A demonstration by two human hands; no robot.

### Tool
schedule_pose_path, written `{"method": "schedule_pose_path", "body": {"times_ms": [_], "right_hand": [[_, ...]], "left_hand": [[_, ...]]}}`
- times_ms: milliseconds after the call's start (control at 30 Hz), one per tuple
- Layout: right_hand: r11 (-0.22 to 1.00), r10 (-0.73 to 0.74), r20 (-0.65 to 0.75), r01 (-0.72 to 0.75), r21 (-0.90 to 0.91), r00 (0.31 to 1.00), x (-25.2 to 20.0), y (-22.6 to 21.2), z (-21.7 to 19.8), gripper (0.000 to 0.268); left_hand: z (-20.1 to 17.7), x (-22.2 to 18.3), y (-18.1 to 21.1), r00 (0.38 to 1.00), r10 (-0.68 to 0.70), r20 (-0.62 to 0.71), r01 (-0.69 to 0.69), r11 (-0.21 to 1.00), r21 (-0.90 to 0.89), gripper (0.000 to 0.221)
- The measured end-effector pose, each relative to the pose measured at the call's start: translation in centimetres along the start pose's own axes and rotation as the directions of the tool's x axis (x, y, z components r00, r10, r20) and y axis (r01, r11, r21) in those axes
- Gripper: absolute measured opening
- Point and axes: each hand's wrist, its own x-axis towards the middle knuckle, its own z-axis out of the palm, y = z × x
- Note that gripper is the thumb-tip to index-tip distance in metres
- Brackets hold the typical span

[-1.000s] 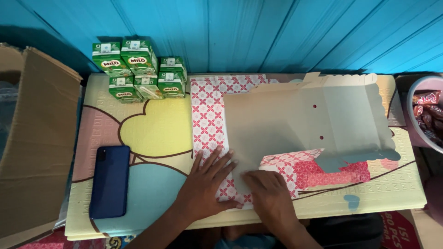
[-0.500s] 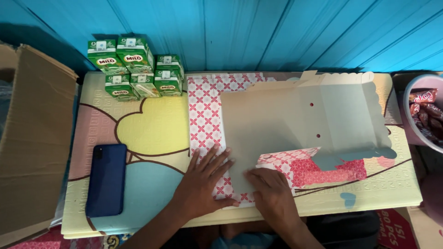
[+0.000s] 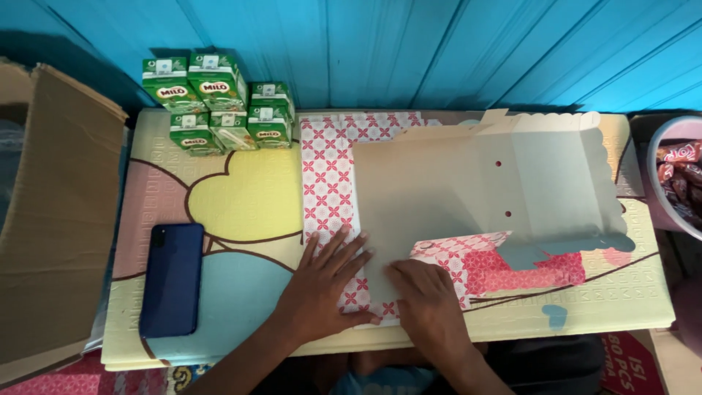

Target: Assembling and decorating a cardboard box by folding flaps and applying patterned paper.

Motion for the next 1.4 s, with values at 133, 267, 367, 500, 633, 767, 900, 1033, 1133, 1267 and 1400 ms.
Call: {"method": "schedule_pose_path", "body": {"times_ms": [133,267,367,500,633,767,900,1033,1133,1267,1400], "right_hand": [[0.999,-0.039,0.015,0.039,-0.012,0.999,0.2,-0.5,0.4,0.059],[0.996,-0.079,0.019,0.080,-0.030,0.997,0.9,-1.2,-0.2,0.043],[0.990,-0.123,-0.005,0.122,-0.075,0.992,0.3,-0.6,-0.6,0.047],[0.992,-0.115,-0.026,0.113,-0.061,0.993,-1.2,-0.8,-1.4,0.035],[0.999,-0.034,-0.100,0.031,-0.032,0.994,-3.7,-2.2,-1.2,0.038],[0.985,0.115,-0.232,-0.141,-0.096,0.966,-7.3,-3.9,1.6,0.054],[0.937,0.061,-0.278,-0.151,-0.315,0.959,-13.5,-3.8,8.3,0.083],[0.930,0.117,-0.264,-0.199,-0.310,0.957,-16.9,-5.1,11.8,0.095],[0.924,0.105,-0.224,-0.178,-0.337,0.969,-16.9,-4.7,12.0,0.098],[0.950,0.113,-0.158,-0.153,-0.271,0.981,-14.2,-4.9,9.4,0.111],[0.940,0.089,-0.094,-0.115,-0.322,0.992,-10.1,-4.8,6.8,0.103]], "left_hand": [[-0.1,0.0,0.0,1.000,-0.005,0.013,0.005,1.000,-0.009,0.094],[-0.1,0.0,0.0,1.000,0.009,0.000,-0.009,1.000,0.001,0.097],[-1.1,0.3,0.6,0.999,-0.043,0.019,0.046,0.980,-0.194,0.086],[-2.2,1.7,1.5,0.993,-0.089,0.084,0.106,0.967,-0.231,0.078],[-0.7,3.0,1.1,1.000,-0.007,-0.011,0.006,0.997,-0.070,0.067],[-0.3,5.8,-0.2,0.998,0.058,-0.007,-0.058,0.998,0.036,0.080],[0.5,8.0,-1.3,0.993,0.060,0.104,-0.068,0.995,0.074,0.103],[2.5,8.1,-1.7,0.989,0.019,0.145,-0.024,0.999,0.031,0.121],[3.2,7.9,-1.7,0.994,0.003,0.106,-0.011,0.997,0.076,0.123],[3.4,7.6,-1.5,0.999,0.020,-0.025,-0.018,0.997,0.077,0.116],[3.5,7.6,-1.6,1.000,-0.006,0.023,0.004,0.996,0.093,0.120]]}}
